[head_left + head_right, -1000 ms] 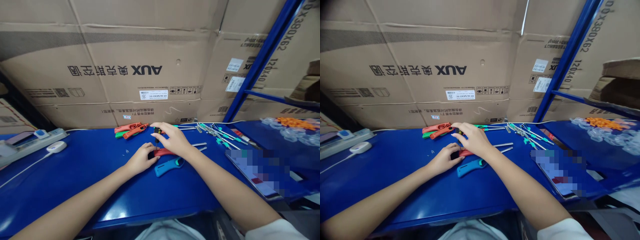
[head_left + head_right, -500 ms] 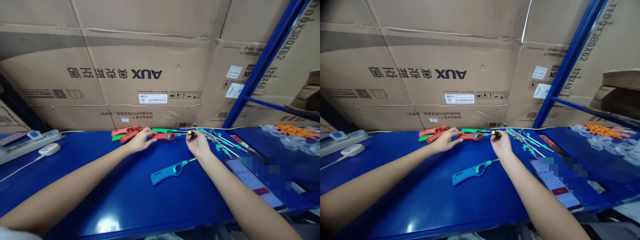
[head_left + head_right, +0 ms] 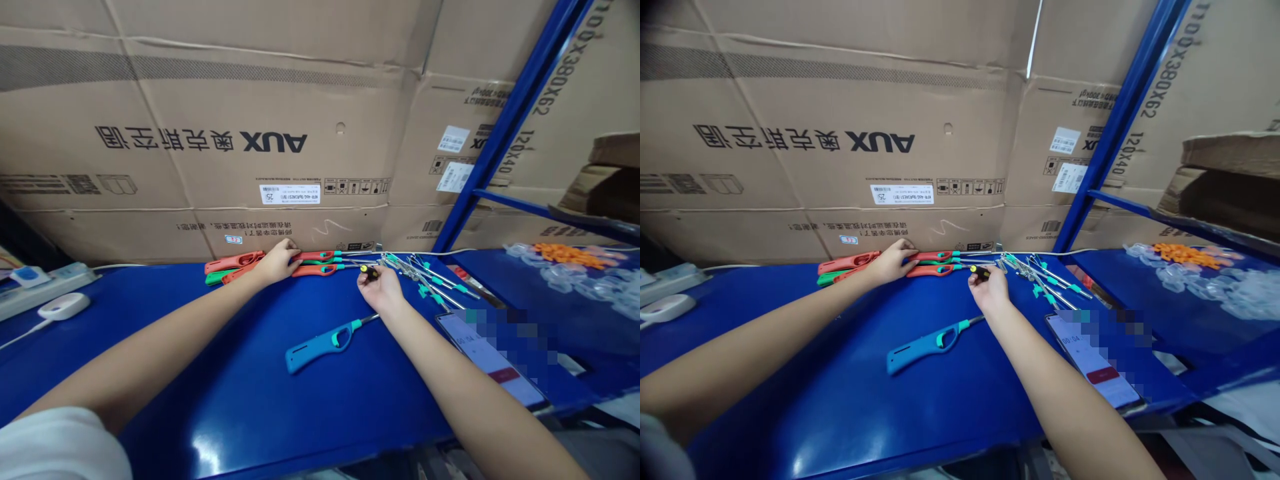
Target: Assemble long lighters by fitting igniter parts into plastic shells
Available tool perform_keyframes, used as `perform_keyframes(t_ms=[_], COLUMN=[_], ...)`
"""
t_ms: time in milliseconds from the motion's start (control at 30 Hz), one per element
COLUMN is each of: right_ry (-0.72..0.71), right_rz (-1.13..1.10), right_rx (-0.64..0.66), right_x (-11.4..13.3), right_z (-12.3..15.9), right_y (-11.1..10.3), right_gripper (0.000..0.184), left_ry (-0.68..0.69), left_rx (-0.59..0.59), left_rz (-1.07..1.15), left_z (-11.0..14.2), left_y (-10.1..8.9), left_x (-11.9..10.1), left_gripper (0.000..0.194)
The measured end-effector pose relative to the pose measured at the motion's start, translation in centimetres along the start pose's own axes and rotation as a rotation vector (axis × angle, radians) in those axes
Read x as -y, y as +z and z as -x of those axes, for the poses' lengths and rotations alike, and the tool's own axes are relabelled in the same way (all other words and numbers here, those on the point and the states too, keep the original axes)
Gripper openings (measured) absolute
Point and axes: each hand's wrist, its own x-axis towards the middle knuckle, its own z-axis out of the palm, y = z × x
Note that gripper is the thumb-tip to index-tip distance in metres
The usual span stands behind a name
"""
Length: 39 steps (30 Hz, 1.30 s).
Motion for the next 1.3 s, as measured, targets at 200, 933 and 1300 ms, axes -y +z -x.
perform_keyframes(t_ms=[200, 933, 1300], right_ry=[0.031, 0.039, -0.174], right_rz=[-0.002, 0.012, 0.111], right_rx=[-0.007, 0.004, 0.18], right_x=[0.0, 0.2, -1.1], right_z=[0.4, 1.6, 3.8], right_y=[0.1, 0.6, 2.1], right_gripper=[0.018, 0.013, 0.019], left_ry=[0.051, -0.01, -0.096], left_rx=[-0.004, 0.105, 0.247], left_rz=[-0.077, -0.116, 0.368], left_z=[-0.2, -0.6, 9.2], left_y=[-0.7, 0.6, -4.9], left_x=[-2.6, -6.9, -13.6], left_gripper=[0.039, 0.03, 0.05])
